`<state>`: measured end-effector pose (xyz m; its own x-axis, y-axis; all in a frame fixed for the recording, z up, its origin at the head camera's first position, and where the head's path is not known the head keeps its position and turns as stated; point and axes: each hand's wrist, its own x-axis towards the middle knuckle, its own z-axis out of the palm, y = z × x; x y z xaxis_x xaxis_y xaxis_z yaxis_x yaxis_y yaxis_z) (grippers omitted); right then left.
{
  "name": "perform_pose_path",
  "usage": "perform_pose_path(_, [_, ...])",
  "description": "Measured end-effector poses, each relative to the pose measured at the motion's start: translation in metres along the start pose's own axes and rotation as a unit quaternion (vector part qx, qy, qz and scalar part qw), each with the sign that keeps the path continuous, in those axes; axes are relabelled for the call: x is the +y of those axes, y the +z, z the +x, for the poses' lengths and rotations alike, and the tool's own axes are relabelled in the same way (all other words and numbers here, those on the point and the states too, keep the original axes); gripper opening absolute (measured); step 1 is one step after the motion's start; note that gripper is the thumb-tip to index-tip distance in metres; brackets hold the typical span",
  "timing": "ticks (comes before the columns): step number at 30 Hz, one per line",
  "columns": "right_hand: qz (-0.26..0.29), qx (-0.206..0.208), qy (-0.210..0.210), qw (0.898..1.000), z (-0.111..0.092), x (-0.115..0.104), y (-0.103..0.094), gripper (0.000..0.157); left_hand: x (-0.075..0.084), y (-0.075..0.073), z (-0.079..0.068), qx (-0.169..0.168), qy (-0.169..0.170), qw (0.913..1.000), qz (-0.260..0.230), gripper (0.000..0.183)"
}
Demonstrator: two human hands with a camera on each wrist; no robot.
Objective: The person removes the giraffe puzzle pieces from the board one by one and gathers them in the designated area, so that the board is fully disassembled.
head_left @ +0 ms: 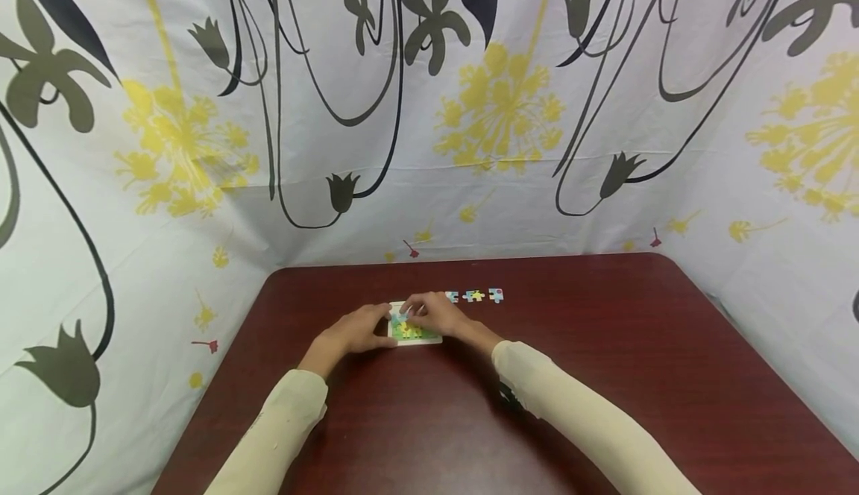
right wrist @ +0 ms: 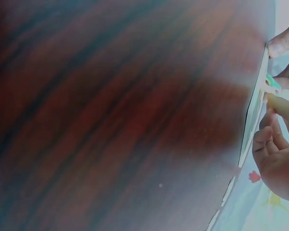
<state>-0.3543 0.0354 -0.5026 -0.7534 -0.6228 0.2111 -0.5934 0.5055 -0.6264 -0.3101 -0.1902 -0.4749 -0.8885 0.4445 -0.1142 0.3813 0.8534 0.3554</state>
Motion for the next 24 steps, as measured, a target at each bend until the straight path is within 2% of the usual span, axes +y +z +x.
perform_pose_path(10, [0.037,0.001,-0.013,0.999,0.001,0.001,-0.005,0.017,0.001,0.0,0.0,0.002,-0.005,1.0,0.006,0.067])
perform_pose_path(20, [0.051,0.003,0.014,0.999,-0.004,0.003,-0.015,0.016,0.001,0.001,0.0,-0.001,0.0,1.0,0.008,0.072])
perform_pose_path(24, [0.057,-0.002,0.011,0.998,-0.006,0.004,-0.017,0.016,0.0,0.0,0.0,0.001,0.001,1.0,0.006,0.072])
